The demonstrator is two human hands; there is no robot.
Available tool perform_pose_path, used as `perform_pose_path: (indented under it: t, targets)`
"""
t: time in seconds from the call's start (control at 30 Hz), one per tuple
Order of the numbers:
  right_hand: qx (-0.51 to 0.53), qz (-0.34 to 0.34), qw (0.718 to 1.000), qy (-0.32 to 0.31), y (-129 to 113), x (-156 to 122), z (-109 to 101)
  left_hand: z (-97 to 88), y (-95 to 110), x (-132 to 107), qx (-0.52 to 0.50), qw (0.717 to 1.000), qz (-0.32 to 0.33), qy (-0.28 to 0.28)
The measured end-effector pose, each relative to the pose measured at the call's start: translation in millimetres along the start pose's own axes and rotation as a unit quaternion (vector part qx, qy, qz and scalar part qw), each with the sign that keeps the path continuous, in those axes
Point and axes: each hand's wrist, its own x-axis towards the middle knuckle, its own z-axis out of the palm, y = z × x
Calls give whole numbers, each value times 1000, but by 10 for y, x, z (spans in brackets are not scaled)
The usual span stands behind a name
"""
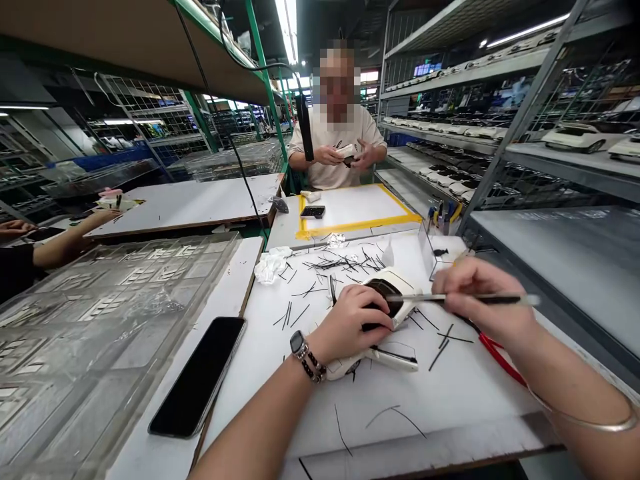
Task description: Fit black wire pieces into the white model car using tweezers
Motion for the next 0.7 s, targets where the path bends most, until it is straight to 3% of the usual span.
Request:
perform_pose_path:
  t: [0.1,0.33,0.5,0.7]
  targets:
    - [-72,57,991,100,115,362,103,-9,19,-34,-45,999,-2,13]
    - [-236,128,963,14,764,1108,465,-9,91,-56,-148,989,-13,8]
    - [-275,185,941,60,1058,1237,491,25,88,-37,-182,983,-12,13]
    - [-270,206,936,91,1130,1221,513,95,57,-43,-219,974,8,54]
